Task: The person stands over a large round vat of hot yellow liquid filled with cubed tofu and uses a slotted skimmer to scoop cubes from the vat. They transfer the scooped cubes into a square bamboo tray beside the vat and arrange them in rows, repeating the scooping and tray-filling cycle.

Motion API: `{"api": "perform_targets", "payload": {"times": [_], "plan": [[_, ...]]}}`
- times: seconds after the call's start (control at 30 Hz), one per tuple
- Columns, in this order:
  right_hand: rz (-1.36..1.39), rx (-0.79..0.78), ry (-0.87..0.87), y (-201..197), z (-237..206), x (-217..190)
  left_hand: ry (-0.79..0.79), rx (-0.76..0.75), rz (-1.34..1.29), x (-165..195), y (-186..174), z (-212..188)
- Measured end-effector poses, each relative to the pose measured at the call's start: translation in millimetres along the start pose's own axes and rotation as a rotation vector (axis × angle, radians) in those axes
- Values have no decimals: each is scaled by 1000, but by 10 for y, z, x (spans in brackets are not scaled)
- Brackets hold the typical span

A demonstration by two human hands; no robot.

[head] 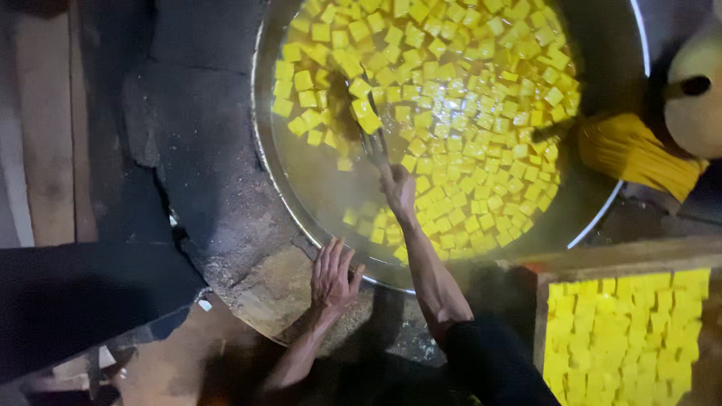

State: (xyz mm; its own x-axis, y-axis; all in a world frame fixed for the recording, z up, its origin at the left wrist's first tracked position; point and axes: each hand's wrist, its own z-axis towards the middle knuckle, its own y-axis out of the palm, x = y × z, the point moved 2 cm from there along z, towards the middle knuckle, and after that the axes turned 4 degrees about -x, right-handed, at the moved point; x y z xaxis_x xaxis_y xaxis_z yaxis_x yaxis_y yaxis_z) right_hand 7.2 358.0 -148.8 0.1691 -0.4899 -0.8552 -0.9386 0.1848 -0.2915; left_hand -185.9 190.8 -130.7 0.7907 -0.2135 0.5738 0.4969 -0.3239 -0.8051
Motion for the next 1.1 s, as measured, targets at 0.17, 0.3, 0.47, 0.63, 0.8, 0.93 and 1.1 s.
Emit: {"api": "perform_targets", "payload": {"times": [0.17, 0.3, 0.47, 0.63, 0.8, 0.93, 1.1], "plan": [[239, 73, -110, -587, -540, -210, 17, 41, 63, 30, 74, -78], [303, 161, -220, -1590, -1536, -180, 14, 30, 130, 156, 129, -304], [245, 398, -270, -3067, -3275, 470, 153, 179, 127, 377, 168, -696], [51, 694, -143, -4333, -5179, 1482, 217, 231, 193, 604, 190, -934], [-272, 795, 278, -5282, -6863, 2450, 318, 214, 170, 1120, 318, -870], [-335, 912, 239, -5783, -7546, 2980, 453, 209, -69, 1776, 333, -856], [-557, 846, 313, -6342, -7879, 3306, 673, 194, -133, 2761, 439, -1072]]}}
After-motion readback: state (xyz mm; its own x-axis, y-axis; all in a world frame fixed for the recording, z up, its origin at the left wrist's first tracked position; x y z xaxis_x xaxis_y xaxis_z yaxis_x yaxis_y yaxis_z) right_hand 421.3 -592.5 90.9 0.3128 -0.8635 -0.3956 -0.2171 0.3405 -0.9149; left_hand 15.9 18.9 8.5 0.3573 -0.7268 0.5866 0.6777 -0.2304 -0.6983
